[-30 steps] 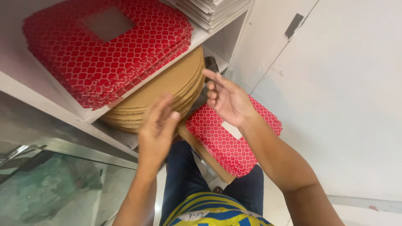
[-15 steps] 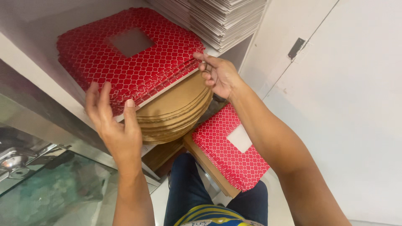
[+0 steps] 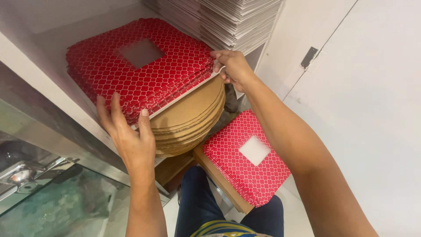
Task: The person picks up, counts, and sorts red patterned cardboard cake boxes from a storage shelf, placing them down or checking them individually by hand.
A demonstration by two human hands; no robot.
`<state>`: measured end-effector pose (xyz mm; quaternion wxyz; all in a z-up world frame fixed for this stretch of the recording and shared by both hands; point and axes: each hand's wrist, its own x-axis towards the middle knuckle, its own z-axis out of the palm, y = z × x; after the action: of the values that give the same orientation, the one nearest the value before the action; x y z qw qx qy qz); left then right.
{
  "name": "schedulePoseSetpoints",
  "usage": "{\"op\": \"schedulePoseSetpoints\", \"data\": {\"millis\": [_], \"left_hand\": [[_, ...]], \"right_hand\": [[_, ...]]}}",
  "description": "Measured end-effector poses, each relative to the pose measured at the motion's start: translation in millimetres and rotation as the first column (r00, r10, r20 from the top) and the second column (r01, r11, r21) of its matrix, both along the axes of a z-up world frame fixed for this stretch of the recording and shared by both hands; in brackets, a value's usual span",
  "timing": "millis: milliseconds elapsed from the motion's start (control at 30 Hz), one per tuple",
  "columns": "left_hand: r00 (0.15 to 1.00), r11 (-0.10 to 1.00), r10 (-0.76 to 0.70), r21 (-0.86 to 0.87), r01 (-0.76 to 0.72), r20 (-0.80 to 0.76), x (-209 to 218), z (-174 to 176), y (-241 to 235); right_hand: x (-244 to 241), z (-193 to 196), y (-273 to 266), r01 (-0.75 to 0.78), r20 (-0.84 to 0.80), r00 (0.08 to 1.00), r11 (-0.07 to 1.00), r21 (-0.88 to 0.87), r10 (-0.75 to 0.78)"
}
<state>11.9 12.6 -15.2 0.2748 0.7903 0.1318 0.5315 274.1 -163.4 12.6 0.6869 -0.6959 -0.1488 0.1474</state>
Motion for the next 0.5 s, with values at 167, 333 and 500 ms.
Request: {"op": "schedulePoseSetpoints", "data": {"millis": [167,333,500], "left_hand": [[1.000,1.000,-0.016,-0.017,0.016,-0.013,-1,6,-4],[1.000,0.999,-0.020,-0.044,0.019,-0.012,-1,14,-8],[0.999,0.999,-0.047,-0.019,0.047,0.020,4,15,-3]], "right_hand": [[-1,7,4,0.021,0.052,0.999,0.995,-0.100,-0.016],[8,7,8,0.012,0.067,0.998,0.990,-0.142,-0.003],[24,4,13,-0.032,-0.038,0.999,0.994,-0.107,0.028]]}}
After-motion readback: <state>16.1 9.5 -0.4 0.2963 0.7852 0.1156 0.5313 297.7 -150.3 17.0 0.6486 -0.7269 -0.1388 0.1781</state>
